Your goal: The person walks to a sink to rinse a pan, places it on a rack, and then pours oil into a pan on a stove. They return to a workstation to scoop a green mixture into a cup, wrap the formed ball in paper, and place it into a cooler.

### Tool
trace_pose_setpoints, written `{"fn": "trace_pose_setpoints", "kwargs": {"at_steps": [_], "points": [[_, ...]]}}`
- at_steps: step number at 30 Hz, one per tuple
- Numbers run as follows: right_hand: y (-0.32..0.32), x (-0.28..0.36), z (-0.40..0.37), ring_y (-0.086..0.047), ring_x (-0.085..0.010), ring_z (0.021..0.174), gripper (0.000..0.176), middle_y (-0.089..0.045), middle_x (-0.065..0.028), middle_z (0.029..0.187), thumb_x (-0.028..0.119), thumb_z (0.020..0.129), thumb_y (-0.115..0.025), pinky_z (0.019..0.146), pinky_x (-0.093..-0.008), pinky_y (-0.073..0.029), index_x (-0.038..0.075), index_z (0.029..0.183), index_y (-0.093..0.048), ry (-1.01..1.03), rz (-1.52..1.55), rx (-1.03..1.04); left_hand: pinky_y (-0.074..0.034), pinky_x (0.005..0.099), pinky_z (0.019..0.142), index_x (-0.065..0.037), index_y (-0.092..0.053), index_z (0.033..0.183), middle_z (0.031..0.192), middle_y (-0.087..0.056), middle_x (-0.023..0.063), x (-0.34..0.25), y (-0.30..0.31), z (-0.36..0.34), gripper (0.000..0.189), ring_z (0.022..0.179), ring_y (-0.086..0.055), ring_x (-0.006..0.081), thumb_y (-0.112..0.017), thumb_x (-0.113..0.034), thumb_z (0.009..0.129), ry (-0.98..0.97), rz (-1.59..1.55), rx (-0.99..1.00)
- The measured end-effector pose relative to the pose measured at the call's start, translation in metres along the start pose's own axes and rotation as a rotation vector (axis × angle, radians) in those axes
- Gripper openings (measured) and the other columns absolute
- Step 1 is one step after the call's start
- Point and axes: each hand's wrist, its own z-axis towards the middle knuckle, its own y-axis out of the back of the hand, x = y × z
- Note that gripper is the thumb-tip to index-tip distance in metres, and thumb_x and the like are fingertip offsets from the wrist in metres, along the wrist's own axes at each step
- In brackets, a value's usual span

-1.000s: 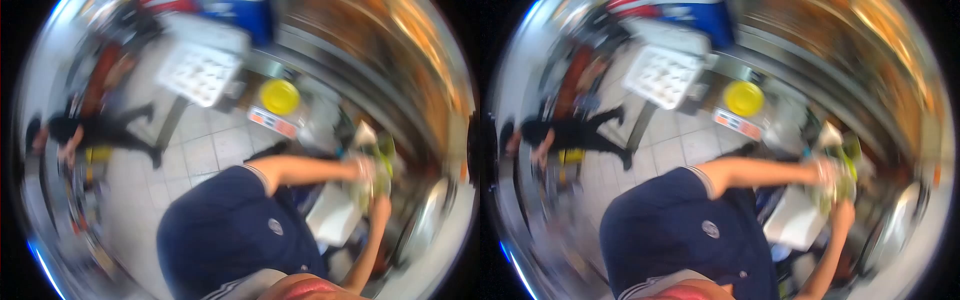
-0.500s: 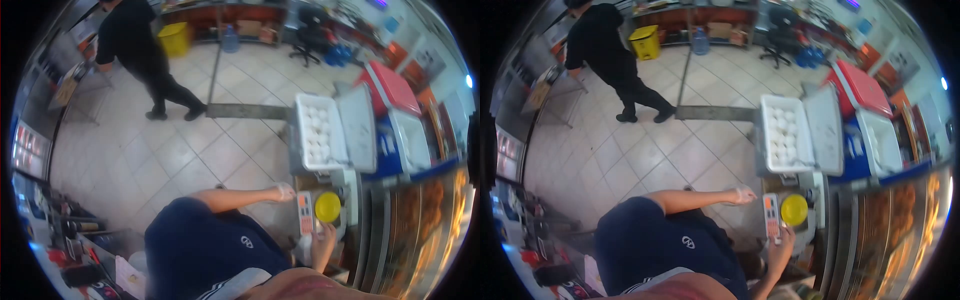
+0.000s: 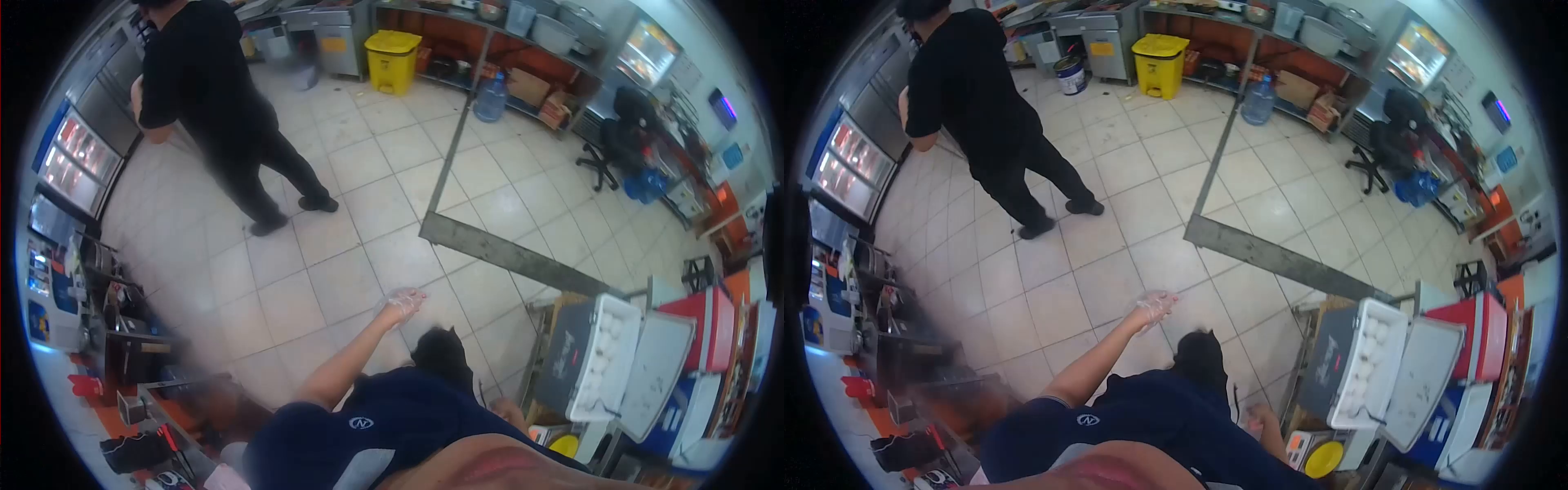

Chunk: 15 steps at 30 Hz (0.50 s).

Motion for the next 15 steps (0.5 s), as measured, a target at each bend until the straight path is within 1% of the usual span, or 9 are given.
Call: {"fn": "trace_pose_setpoints", "kwargs": {"at_steps": [1, 3, 5, 7, 10, 12, 13, 14, 15], "points": [[-0.029, -0.053, 0.041, -0.063, -0.0206, 0.059, 0.022, -0.061, -0.0088, 0.071, 0.025, 0.085, -0.056, 0.050, -0.0362, -0.054, 0.006, 0.096, -0.064, -0.368, 0.721, 0.061, -0.050, 0.0341, 0.082, -0.007, -0.056, 0.122, 0.115, -0.061, 0.0102, 0.004, 0.018, 0.022, 0.039, 0.099, -0.062, 0.0231, -0.049, -0.032, 0.093, -0.032, -0.034, -0.023], [-0.020, -0.088, 0.094, -0.064, -0.0212, 0.067, 0.026, -0.061, -0.0109, 0.072, 0.027, 0.085, -0.056, 0.051, -0.0350, -0.052, 0.006, 0.100, -0.062, -0.261, 0.262, 0.528, -0.050, 0.0340, 0.081, -0.007, -0.057, 0.120, 0.113, -0.062, 0.0092, 0.006, 0.064, 0.071, 0.038, 0.099, -0.062, 0.0225, -0.050, -0.031, 0.092, -0.068, -0.066, -0.065], [0.022, -0.006, 0.071, -0.064, -0.0239, 0.069, 0.026, -0.062, -0.0129, 0.076, 0.025, 0.084, -0.055, 0.054, -0.0368, -0.052, 0.005, 0.099, -0.062, -0.350, 0.175, 0.445, -0.050, 0.0332, 0.083, -0.006, -0.061, 0.115, 0.111, -0.064, 0.0120, 0.007, 0.108, 0.114, 0.037, 0.098, -0.063, 0.0235, -0.050, -0.032, 0.092, -0.288, 0.175, -0.126], [0.083, 0.073, 0.081, -0.065, -0.0265, 0.072, 0.025, -0.063, -0.0149, 0.079, 0.022, 0.083, -0.055, 0.057, -0.0387, -0.052, 0.003, 0.098, -0.062, -0.336, 0.127, 0.360, -0.047, 0.0389, 0.091, -0.005, -0.062, 0.111, 0.117, -0.061, 0.0151, -0.024, 0.169, 0.123, 0.037, 0.104, -0.059, 0.0316, -0.043, -0.031, 0.094, -0.205, 0.559, -0.159], [0.203, 0.208, 0.133, -0.065, -0.0305, 0.075, 0.025, -0.064, -0.0180, 0.085, 0.019, 0.081, -0.055, 0.062, -0.0415, -0.053, 0.001, 0.097, -0.063, -0.222, -0.035, 0.230, -0.047, 0.0441, 0.092, -0.004, -0.060, 0.112, 0.118, -0.059, 0.0179, 0.040, 0.258, 0.134, 0.038, 0.107, -0.057, 0.0359, -0.035, -0.028, 0.096, -0.063, 0.641, -0.372], [0.291, 0.311, 0.185, -0.065, -0.0331, 0.078, 0.024, -0.064, -0.0200, 0.088, 0.016, 0.080, -0.055, 0.065, -0.0434, -0.053, 0.000, 0.096, -0.063, -0.014, -0.303, 0.112, -0.043, 0.0388, 0.097, -0.009, -0.066, 0.108, 0.118, -0.061, 0.0146, 0.139, 0.319, 0.135, 0.038, 0.107, -0.056, 0.0337, -0.039, -0.033, 0.094, 0.028, 0.711, -0.522], [0.339, 0.358, 0.222, -0.066, -0.0344, 0.079, 0.024, -0.065, -0.0210, 0.090, 0.015, 0.080, -0.055, 0.066, -0.0443, -0.053, -0.001, 0.096, -0.064, 0.307, -0.698, -0.013, -0.044, 0.0428, 0.095, -0.008, -0.065, 0.109, 0.118, -0.061, 0.0140, 0.210, 0.356, 0.135, 0.036, 0.106, -0.058, 0.0332, -0.041, -0.030, 0.094, 0.267, 0.672, -0.460], [0.386, 0.416, 0.260, -0.066, -0.0357, 0.080, 0.024, -0.065, -0.0220, 0.092, 0.014, 0.079, -0.055, 0.068, -0.0452, -0.053, -0.001, 0.096, -0.064, 0.570, -1.009, -0.243, -0.043, 0.0440, 0.096, -0.006, -0.062, 0.110, 0.117, -0.061, 0.0158, 0.204, 0.362, 0.107, 0.036, 0.109, -0.057, 0.0308, -0.040, -0.030, 0.094, 0.257, 0.621, -0.553], [0.429, 0.483, 0.290, -0.066, -0.0371, 0.082, 0.024, -0.065, -0.0230, 0.094, 0.012, 0.078, -0.055, 0.069, -0.0462, -0.053, -0.002, 0.095, -0.064, 0.699, -1.067, -0.470, -0.046, 0.0467, 0.088, -0.005, -0.065, 0.103, 0.107, -0.064, 0.0198, 0.240, 0.374, 0.071, 0.035, 0.101, -0.061, 0.0332, -0.043, -0.029, 0.090, 0.187, 0.728, -0.604]]}}
